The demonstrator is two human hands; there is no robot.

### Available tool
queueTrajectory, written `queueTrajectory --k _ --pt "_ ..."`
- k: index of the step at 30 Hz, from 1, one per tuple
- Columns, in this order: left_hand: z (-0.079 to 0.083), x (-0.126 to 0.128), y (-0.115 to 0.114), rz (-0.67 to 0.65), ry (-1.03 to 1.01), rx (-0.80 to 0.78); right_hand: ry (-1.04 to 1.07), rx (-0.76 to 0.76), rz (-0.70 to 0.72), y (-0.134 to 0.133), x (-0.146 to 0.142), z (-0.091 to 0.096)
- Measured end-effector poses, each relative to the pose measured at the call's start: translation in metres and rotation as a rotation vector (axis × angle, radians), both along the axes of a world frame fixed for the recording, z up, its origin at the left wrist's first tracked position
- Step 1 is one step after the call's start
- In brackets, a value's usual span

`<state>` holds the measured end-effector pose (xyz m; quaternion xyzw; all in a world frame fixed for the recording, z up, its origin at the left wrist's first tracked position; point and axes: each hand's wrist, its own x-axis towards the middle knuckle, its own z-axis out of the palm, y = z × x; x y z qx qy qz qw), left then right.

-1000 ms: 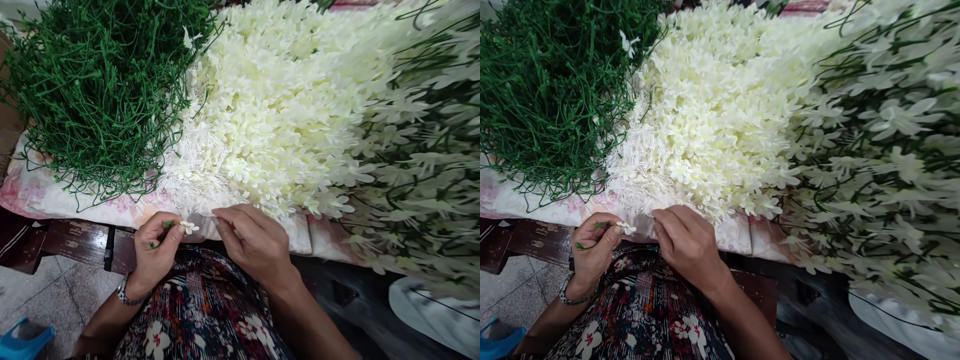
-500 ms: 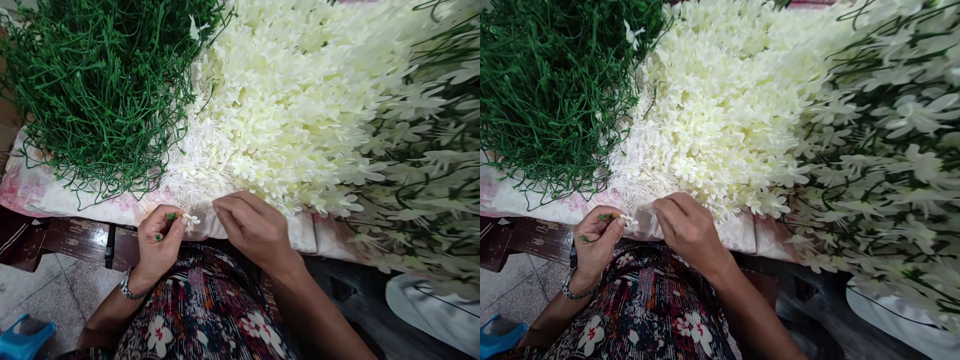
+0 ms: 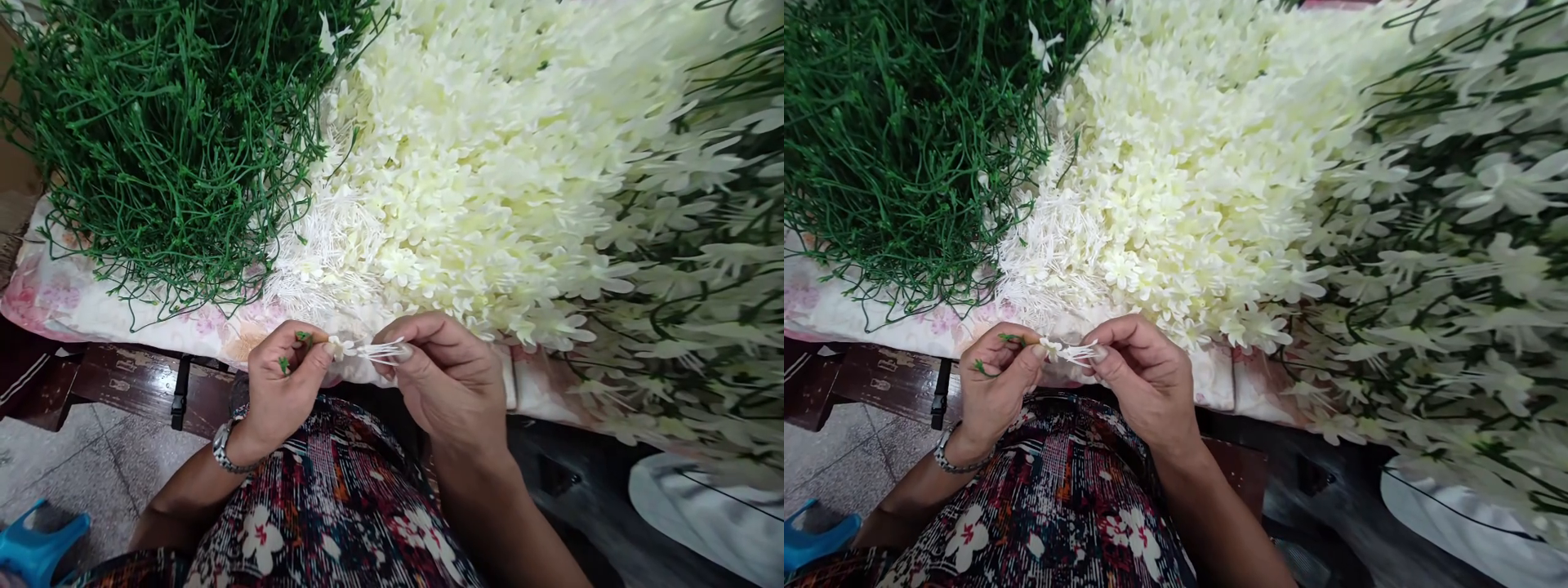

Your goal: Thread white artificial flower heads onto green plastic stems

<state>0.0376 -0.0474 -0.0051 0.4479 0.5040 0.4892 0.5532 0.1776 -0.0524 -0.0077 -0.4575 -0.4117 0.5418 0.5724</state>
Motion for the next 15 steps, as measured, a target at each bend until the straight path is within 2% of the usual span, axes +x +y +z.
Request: queueTrajectory --k 5,8,11,15 --pt "-0.001 0.0 0.0 0.018 -0.001 0.012 -0.133 0.04 -0.049 -0.004 -0.001 -0.004" --pt "-0.003 -0.005 0.001 0.065 0.058 0.065 -0.438 0.044 -0.109 -0.006 0.002 -0.003" --pt "-0.004 -0.009 0.002 0.102 0.124 0.094 -0.75 0.126 -0.07 -0.005 0.004 -0.001" --pt "-0.006 -0.011 0.001 0.117 0.156 0.103 -0.944 0.251 -0.047 -0.002 0.004 0.001"
